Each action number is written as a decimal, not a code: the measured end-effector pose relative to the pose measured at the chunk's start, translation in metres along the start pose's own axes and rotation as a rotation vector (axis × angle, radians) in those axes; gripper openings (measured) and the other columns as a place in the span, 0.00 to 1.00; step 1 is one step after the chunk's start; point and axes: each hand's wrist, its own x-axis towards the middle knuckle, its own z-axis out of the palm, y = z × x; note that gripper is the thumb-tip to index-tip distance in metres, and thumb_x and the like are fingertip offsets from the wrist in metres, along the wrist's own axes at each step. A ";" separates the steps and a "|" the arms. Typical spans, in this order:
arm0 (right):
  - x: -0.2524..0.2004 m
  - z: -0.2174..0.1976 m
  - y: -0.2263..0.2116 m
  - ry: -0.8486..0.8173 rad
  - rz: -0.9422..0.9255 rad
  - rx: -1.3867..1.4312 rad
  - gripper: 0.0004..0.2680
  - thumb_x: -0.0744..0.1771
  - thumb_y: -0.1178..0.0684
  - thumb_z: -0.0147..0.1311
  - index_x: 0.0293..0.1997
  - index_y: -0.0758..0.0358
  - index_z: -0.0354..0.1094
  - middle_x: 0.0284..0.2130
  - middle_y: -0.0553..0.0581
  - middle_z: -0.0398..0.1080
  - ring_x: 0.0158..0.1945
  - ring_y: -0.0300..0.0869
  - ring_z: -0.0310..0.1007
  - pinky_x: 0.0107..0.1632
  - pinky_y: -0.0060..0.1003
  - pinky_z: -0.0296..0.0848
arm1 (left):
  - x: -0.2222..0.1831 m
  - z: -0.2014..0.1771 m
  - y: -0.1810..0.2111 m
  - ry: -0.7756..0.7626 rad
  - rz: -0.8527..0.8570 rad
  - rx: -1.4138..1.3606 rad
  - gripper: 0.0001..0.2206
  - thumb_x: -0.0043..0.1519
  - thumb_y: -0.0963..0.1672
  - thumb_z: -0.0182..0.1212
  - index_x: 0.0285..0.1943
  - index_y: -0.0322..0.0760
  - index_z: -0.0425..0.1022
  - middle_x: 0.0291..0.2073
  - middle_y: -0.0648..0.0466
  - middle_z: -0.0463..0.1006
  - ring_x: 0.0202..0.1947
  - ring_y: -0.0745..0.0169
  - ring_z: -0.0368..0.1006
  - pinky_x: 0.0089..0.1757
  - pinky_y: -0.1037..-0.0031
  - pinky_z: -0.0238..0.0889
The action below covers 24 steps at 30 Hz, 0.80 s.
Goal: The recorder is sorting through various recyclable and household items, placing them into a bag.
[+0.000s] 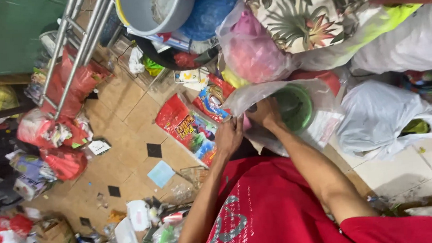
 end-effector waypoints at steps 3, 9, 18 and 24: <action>-0.016 0.022 0.005 -0.105 0.143 0.092 0.25 0.60 0.38 0.61 0.60 0.58 0.68 0.58 0.65 0.69 0.62 0.59 0.66 0.65 0.54 0.65 | 0.003 -0.011 0.005 -0.033 -0.058 -0.078 0.23 0.69 0.52 0.49 0.31 0.29 0.74 0.28 0.34 0.76 0.33 0.28 0.73 0.37 0.47 0.63; -0.005 0.055 0.002 0.017 0.126 -0.182 0.19 0.66 0.39 0.59 0.56 0.61 0.68 0.56 0.65 0.69 0.61 0.57 0.67 0.62 0.56 0.64 | 0.017 0.000 -0.006 -0.027 0.002 -0.039 0.24 0.69 0.52 0.49 0.30 0.27 0.74 0.32 0.33 0.76 0.36 0.28 0.73 0.39 0.46 0.62; 0.003 0.038 0.007 -0.068 -0.258 -0.485 0.16 0.66 0.45 0.52 0.60 0.50 0.70 0.56 0.55 0.72 0.61 0.47 0.69 0.68 0.64 0.54 | 0.018 0.005 -0.015 0.046 0.009 -0.042 0.22 0.68 0.50 0.51 0.30 0.26 0.76 0.29 0.30 0.75 0.34 0.27 0.73 0.39 0.46 0.64; 0.036 0.064 0.042 -0.184 -0.276 -0.415 0.17 0.64 0.49 0.52 0.59 0.54 0.70 0.58 0.58 0.70 0.62 0.49 0.67 0.62 0.63 0.57 | 0.010 0.002 0.005 -0.092 0.060 -0.085 0.21 0.69 0.51 0.48 0.33 0.31 0.78 0.30 0.32 0.78 0.35 0.29 0.75 0.39 0.46 0.66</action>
